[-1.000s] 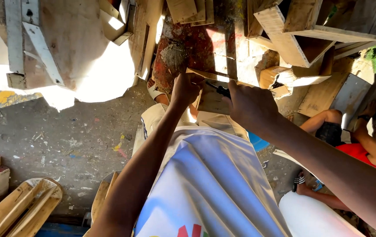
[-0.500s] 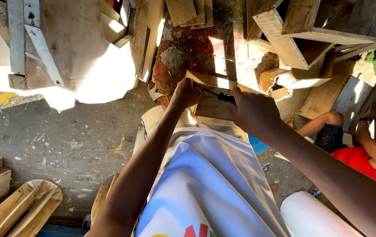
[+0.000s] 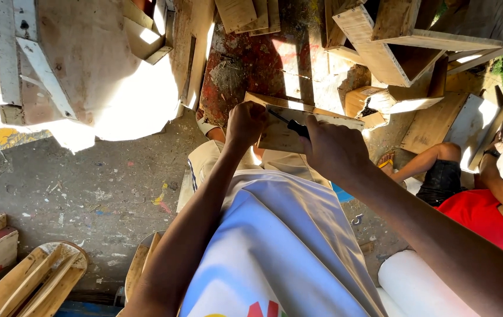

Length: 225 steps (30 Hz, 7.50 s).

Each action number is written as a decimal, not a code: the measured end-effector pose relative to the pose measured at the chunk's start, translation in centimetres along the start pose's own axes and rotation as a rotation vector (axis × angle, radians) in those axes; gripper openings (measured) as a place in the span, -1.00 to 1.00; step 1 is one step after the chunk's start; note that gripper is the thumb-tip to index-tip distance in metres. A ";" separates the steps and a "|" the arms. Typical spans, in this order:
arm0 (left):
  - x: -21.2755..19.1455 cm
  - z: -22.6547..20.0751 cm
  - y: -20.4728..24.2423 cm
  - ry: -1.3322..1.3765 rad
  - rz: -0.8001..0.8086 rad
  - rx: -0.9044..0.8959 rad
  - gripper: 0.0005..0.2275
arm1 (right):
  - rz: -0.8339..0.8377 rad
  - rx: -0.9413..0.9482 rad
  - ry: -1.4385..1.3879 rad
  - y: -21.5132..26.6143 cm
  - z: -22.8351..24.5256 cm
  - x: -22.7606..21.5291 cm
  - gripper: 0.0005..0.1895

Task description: Using a screwdriver to pry or adjust a wooden box in a cluttered work area

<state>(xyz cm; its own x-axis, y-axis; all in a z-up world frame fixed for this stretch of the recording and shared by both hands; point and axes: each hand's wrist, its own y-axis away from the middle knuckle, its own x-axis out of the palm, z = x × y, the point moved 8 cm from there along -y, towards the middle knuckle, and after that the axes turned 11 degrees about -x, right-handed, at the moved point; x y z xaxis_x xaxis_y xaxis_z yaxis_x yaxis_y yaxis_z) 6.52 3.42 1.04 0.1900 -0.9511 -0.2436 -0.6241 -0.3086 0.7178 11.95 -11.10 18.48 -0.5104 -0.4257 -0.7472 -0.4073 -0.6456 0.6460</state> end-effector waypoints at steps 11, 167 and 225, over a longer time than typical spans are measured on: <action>-0.3 0.9 0.7 0.005 -0.019 -0.075 -0.82 | 0.012 -0.010 -0.023 0.0 0.5 -1.9 -0.60; 1.0 6.3 6.6 0.423 -0.248 -0.140 -0.78 | -0.386 0.425 -1.122 11.8 -14.9 9.1 -0.68; 0.7 0.0 0.3 0.323 0.172 0.208 -0.87 | -0.719 0.278 -0.829 6.9 -13.1 6.6 -0.67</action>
<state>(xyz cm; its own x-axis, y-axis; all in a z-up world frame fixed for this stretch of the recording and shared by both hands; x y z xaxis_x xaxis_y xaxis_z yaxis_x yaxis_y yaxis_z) 6.49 2.63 1.12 0.2768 -0.9547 0.1091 -0.8012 -0.1666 0.5748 15.68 -26.65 16.00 -0.3921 0.6060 -0.6921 -0.9104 -0.3637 0.1974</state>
